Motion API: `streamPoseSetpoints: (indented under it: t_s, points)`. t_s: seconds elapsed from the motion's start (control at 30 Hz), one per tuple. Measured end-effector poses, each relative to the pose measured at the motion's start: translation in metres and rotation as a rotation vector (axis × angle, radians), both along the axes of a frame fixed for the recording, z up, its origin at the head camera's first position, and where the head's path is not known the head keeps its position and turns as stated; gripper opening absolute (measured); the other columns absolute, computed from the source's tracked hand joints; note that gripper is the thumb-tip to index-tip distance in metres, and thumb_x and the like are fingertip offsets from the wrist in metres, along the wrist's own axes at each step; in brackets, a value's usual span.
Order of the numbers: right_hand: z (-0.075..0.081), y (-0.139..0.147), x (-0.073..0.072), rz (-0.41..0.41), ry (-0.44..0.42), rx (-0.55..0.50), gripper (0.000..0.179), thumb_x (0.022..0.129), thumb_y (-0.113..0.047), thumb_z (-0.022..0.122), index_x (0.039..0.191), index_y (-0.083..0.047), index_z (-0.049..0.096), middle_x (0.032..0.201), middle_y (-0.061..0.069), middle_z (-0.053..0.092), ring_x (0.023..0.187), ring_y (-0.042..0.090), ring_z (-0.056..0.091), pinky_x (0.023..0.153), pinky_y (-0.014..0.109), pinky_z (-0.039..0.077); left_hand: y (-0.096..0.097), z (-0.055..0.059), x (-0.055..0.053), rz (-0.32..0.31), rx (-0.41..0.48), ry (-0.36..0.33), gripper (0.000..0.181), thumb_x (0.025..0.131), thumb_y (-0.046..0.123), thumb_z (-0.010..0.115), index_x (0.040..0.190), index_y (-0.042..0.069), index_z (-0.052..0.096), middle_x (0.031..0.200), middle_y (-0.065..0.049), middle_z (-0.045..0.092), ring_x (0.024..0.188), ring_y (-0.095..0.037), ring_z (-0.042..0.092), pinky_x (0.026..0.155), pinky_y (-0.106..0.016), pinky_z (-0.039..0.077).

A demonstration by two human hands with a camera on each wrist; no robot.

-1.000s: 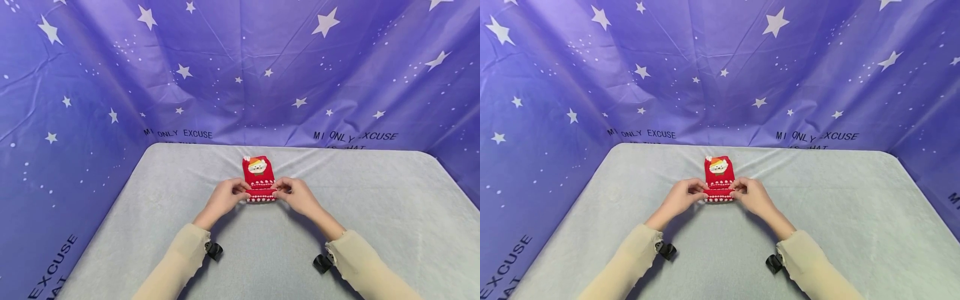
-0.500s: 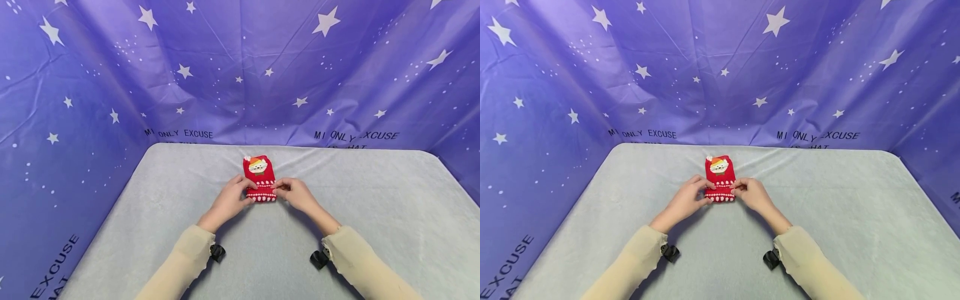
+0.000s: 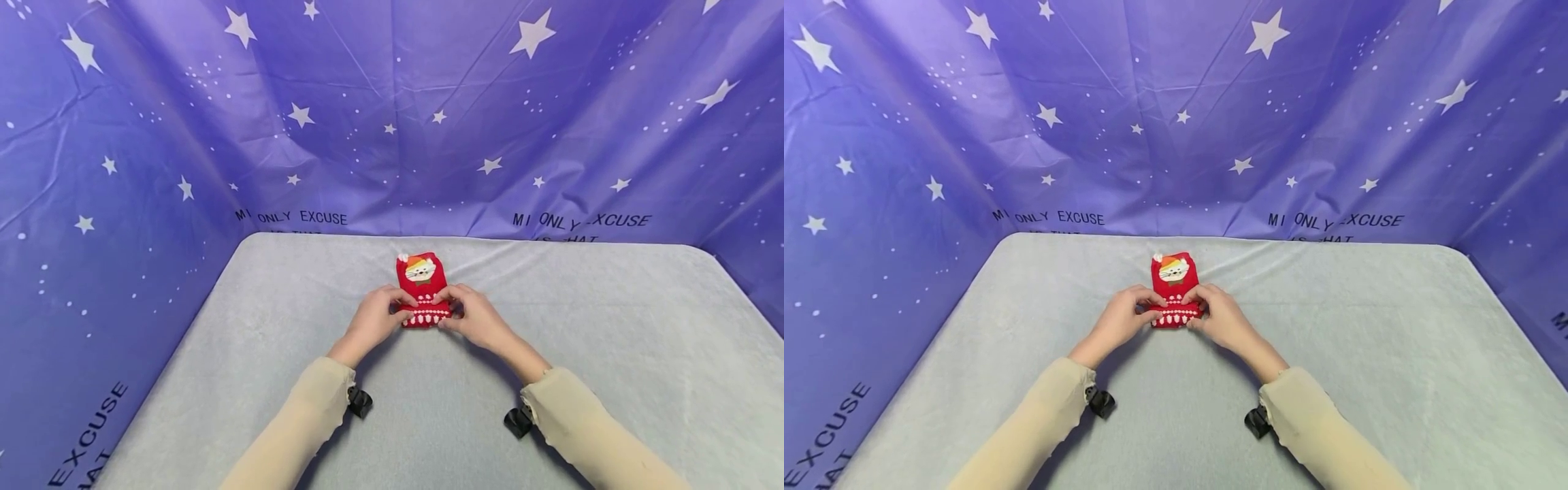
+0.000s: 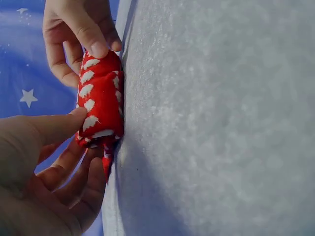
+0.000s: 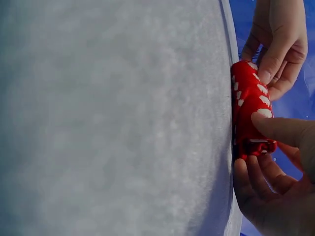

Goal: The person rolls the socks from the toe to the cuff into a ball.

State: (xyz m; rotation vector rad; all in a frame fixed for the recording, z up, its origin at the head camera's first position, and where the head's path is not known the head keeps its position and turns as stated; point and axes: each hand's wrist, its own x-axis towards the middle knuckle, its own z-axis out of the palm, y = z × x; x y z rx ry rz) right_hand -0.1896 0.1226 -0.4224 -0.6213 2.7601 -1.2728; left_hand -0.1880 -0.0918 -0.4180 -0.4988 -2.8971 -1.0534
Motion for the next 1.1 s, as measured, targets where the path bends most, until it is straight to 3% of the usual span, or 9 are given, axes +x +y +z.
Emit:
streamPoseSetpoints:
  t_s: [0.17,0.37,0.67,0.83,0.97,1.1]
  points:
    - [-0.001,-0.001,-0.001,-0.038,-0.012,-0.031,0.029,0.082,-0.001,0.076,0.11,-0.004,0.069,0.103,0.015,0.071,0.088,0.023,0.066,0.079,0.035,0.055,-0.005,-0.002,0.002,-0.022,0.061,-0.02,0.021,0.086,0.011,0.077,0.106,0.011,0.071,0.106,-0.007,0.069,0.1,-0.022,0.065,0.09,-0.038,0.053]
    - [0.003,0.001,0.002,-0.053,-0.049,-0.087,0.028,0.083,-0.002,0.074,0.11,-0.005,0.069,0.097,0.012,0.073,0.083,0.018,0.065,0.076,0.028,0.054,-0.006,0.002,0.009,-0.046,0.031,-0.023,0.038,0.081,0.008,0.08,0.116,0.011,0.064,0.122,-0.009,0.063,0.114,-0.027,0.06,0.102,-0.043,0.049]
    - [0.008,0.005,0.008,-0.056,-0.082,-0.071,0.02,0.084,-0.006,0.073,0.103,-0.008,0.068,0.085,0.01,0.068,0.077,0.015,0.06,0.072,0.026,0.05,-0.009,0.002,0.011,-0.066,0.101,-0.013,0.027,0.081,0.004,0.076,0.102,0.009,0.06,0.1,-0.007,0.07,0.091,-0.017,0.066,0.083,-0.028,0.056]
    - [0.005,0.004,0.002,-0.084,-0.093,-0.051,0.018,0.088,-0.01,0.073,0.105,-0.004,0.071,0.091,0.012,0.068,0.08,0.017,0.06,0.074,0.027,0.049,-0.008,-0.001,0.009,-0.006,0.104,-0.059,0.016,0.086,0.011,0.077,0.099,0.01,0.067,0.095,-0.005,0.073,0.086,-0.015,0.069,0.077,-0.024,0.056]
    - [0.002,0.003,-0.001,-0.115,-0.027,-0.033,0.024,0.087,-0.009,0.073,0.11,-0.003,0.072,0.104,0.016,0.066,0.091,0.025,0.062,0.082,0.038,0.051,-0.005,-0.001,0.004,0.048,0.093,-0.076,0.013,0.086,0.016,0.077,0.096,0.01,0.071,0.092,-0.004,0.075,0.083,-0.014,0.069,0.076,-0.026,0.056]
    - [0.002,0.001,0.0,-0.083,0.029,-0.047,0.03,0.083,-0.004,0.076,0.112,-0.005,0.069,0.114,0.018,0.063,0.101,0.032,0.063,0.09,0.048,0.055,-0.005,0.001,0.0,0.072,0.061,-0.06,0.012,0.087,0.019,0.077,0.095,0.011,0.073,0.09,-0.003,0.075,0.082,-0.015,0.068,0.076,-0.029,0.055]
